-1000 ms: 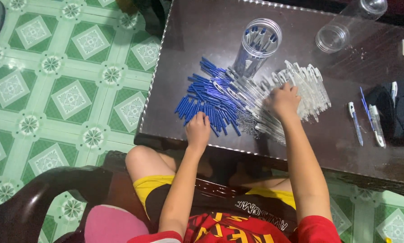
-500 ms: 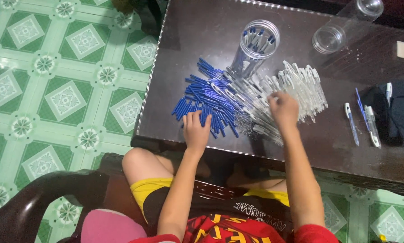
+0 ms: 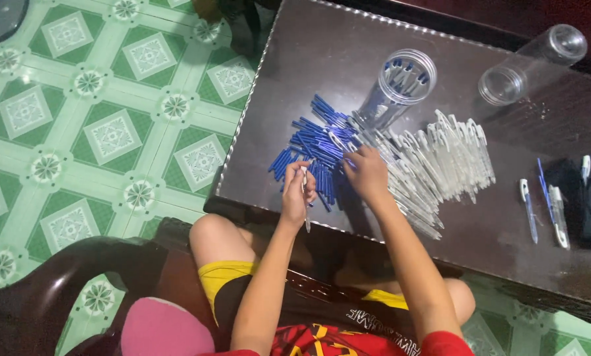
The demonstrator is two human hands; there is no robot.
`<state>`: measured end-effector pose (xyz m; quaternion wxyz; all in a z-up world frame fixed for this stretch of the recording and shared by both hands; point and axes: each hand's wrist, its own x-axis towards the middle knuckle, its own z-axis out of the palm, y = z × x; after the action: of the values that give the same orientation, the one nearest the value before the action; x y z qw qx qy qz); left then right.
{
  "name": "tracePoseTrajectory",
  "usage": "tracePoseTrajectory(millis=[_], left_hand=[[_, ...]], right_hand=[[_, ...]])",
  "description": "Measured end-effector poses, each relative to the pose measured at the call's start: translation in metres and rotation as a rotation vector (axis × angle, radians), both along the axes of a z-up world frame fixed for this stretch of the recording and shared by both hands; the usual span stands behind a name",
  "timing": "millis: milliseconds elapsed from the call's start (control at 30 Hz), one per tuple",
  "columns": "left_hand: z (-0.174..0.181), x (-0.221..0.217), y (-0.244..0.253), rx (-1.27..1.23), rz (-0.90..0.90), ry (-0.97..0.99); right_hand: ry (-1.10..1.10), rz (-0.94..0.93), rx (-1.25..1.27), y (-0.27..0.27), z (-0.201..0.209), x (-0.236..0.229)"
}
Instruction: Assembling ballpoint pens by inserting ink refills into blue pen barrels on a table.
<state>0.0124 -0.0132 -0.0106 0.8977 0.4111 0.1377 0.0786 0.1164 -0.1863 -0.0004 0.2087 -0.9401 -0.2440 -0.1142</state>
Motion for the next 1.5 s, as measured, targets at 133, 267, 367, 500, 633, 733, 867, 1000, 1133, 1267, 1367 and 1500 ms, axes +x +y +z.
tracePoseTrajectory(millis=[133, 267, 367, 500, 633, 733, 867, 1000, 1133, 1267, 1367, 1500], left_hand=[[-0.007, -0.005, 0.008, -0.048, -0.048, 0.040], [-0.004, -0.007, 0.013, -0.135, -0.060, 0.005], [0.000, -0.012, 0.018, -0.181, -0.068, -0.005], [0.004, -0.013, 0.023, -0.199, -0.061, -0.020], [-0.004, -0.008, 0.015, -0.213, -0.065, -0.034], [-0.008, -0.007, 0.007, -0.237, -0.077, -0.048], [-0.002, -0.008, 0.000, -0.169, -0.093, -0.035], [-0.009, -0.014, -0.014, -0.113, -0.119, -0.085], [0.006, -0.031, -0.018, -0.078, -0.133, -0.092], [0.026, -0.031, -0.018, -0.014, -0.180, -0.180], [0.027, -0.029, -0.014, 0.037, -0.193, -0.215], [0.019, -0.028, -0.002, -0.147, -0.188, -0.175]], right_hand=[[-0.055, -0.014, -0.167, 0.025, -0.015, 0.015], [-0.122, 0.003, -0.329, 0.036, -0.029, 0.022], [-0.185, 0.045, -0.324, 0.033, -0.042, 0.031], [-0.265, 0.087, -0.180, 0.024, 0.001, 0.031], [-0.392, 0.049, -0.158, 0.010, 0.031, 0.035], [-0.368, 0.020, -0.165, 0.004, 0.028, 0.039], [-0.155, 0.006, 0.354, 0.009, 0.077, 0.004], [0.231, 0.156, 0.935, 0.018, 0.104, -0.035], [0.332, 0.096, 1.022, -0.008, 0.095, -0.045], [0.352, 0.145, 1.062, -0.007, 0.106, -0.050], [0.338, 0.168, 1.040, -0.006, 0.107, -0.052], [0.296, 0.176, 1.155, -0.020, 0.101, -0.039]])
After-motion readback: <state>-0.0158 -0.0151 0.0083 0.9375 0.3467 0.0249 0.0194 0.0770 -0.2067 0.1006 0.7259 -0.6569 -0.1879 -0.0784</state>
